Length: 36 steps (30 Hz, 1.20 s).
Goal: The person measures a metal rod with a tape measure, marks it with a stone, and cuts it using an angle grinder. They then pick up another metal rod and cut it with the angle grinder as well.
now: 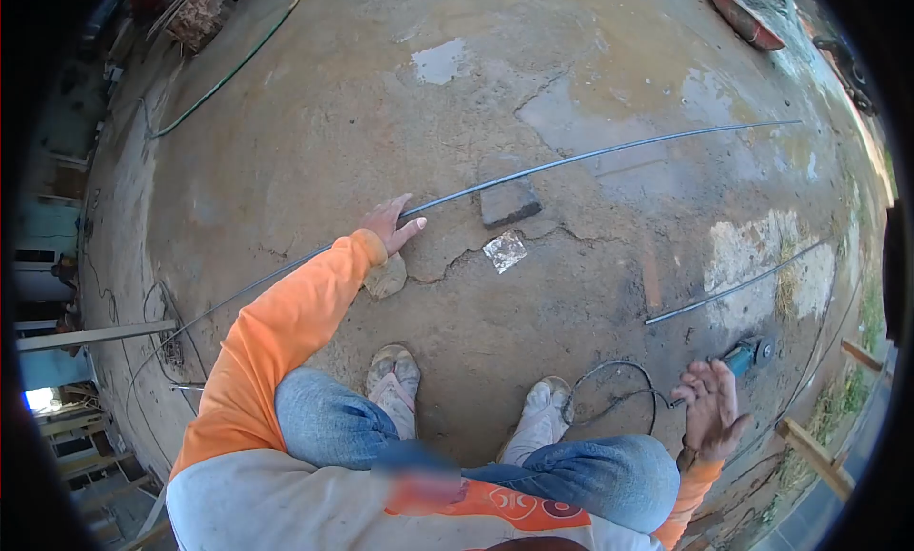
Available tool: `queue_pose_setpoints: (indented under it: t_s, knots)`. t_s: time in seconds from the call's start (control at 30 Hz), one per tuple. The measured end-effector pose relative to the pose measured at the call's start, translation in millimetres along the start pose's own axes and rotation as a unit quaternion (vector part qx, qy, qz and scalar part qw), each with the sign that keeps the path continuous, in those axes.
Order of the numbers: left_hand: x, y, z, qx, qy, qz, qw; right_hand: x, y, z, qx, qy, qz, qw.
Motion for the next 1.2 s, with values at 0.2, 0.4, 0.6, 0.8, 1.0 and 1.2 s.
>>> queue_pose_setpoints:
  t_s: [0.2,0.4,0.6,0.8,1.0,1.2]
  knots:
    - [50,52,-84,-0.035,-0.156,-0.208,0.965,71,-74,8,0.221,0.003,0.091,0.971]
    - [74,15,-103,0.306,-0.145,0.133,0.932,117,-72,11,0.236,0.007,-0.015,0.972]
    - [231,9,-64,0.664,-0.028,0.334,0.668,187,-73,-28,0.167,-0.139,-0.169,0.961]
    - [343,-38,-17,0.638,0.183,0.328,0.672,248,-57,-60,0.125,-0.444,-0.057,0.886]
    - [423,-72,22,0.554,0.300,0.346,0.696,277,178,-60,0.457,-0.426,-0.286,0.727]
    - [424,-76,78,0.374,0.350,0.399,0.761,211,373,-40,0.611,-0.313,-0.534,0.493]
Point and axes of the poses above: each hand's wrist, its own x-axis away from the middle knuckle, its own y-axis out of the back of the hand, z = x × y, the point moved 10 cm from there along -x, towards the middle knuckle, and after that the axes turned 7 degrees about z, right-handed, at the moved point
